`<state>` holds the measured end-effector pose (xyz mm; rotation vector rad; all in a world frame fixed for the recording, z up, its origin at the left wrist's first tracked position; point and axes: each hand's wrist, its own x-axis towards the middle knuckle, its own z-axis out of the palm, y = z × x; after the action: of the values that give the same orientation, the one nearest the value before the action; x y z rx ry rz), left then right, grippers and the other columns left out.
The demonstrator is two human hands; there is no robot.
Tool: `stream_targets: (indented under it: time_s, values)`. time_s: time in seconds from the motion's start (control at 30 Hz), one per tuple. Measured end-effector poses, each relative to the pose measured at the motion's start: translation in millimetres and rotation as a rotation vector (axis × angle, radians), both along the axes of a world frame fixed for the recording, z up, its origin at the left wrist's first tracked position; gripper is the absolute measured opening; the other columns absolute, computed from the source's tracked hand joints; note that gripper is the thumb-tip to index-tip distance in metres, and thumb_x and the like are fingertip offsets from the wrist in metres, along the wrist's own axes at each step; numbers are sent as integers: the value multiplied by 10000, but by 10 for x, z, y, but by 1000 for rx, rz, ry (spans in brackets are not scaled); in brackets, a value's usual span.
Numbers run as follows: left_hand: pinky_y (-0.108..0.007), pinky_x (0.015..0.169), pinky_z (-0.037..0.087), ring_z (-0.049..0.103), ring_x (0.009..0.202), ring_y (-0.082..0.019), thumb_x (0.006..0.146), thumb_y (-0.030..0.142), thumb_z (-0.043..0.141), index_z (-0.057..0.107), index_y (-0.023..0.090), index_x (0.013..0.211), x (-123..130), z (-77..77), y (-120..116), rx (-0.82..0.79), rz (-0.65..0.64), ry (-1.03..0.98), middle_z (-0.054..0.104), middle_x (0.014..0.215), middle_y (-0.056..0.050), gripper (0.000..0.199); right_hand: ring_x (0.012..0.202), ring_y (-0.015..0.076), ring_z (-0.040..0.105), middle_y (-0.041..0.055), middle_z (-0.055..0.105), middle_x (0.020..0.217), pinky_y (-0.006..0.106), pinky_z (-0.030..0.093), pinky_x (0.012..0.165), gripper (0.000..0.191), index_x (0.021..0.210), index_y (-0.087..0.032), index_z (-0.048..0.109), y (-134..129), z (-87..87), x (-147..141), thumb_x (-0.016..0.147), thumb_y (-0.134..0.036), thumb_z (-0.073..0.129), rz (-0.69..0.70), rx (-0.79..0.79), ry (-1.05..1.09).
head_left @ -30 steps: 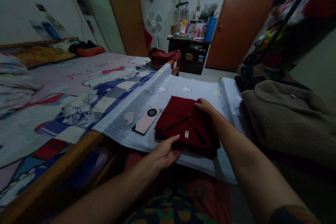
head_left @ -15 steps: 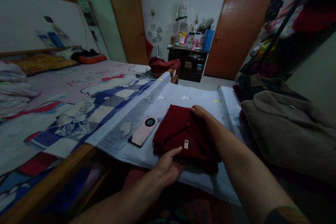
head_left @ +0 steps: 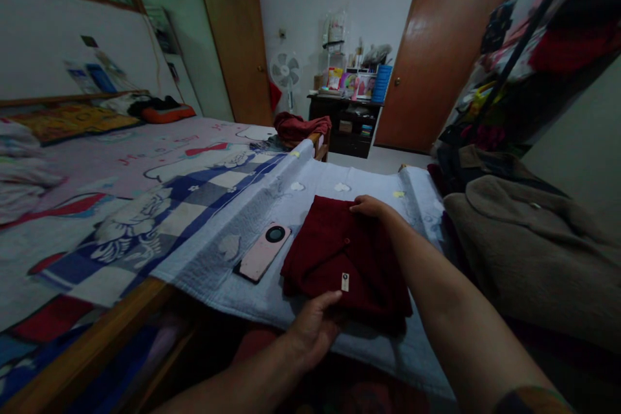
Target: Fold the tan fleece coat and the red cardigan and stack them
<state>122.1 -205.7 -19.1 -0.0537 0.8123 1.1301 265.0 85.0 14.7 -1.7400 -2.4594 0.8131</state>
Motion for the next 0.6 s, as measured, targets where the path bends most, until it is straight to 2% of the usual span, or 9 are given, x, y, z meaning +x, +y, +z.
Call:
stream_targets:
  time_s: [0.13, 0.23, 0.43, 0.6]
  values:
    - [-343, 803, 559, 712, 778, -225, 746, 77, 631, 673, 108, 891, 41, -82, -2, -22, 15, 63, 744, 852, -96, 153, 829, 172, 629, 60, 711, 998, 228, 432, 684, 257, 1012, -170, 692, -81, 179, 71, 802, -310, 641, -17, -3, 37]
    - [-333, 795, 561, 712, 790, -224, 738, 94, 631, 674, 114, 863, 17, -67, 18, -7, 66, 104, 743, 851, -89, 134, 784, 171, 622, 61, 710, 946, 239, 432, 677, 221, 947, -159, 702, -145, 304, 201, 779, -297, 660, -65, -16, 76]
    - [-305, 760, 566, 707, 830, -210, 789, 181, 579, 684, 137, 970, -200, 192, 132, 27, 192, 169, 744, 935, -80, 214, 692, 162, 601, 42, 697, 784, 253, 441, 645, 188, 834, -162, 687, -348, 416, 564, 786, -339, 646, -231, -63, 251]
    - [-291, 764, 556, 703, 822, -204, 768, 168, 577, 678, 119, 975, -451, 367, 391, 153, 155, 312, 740, 936, -89, 235, 720, 189, 648, 87, 724, 893, 269, 492, 620, 254, 944, -167, 645, -692, 331, 742, 835, -380, 561, -388, -143, 467]
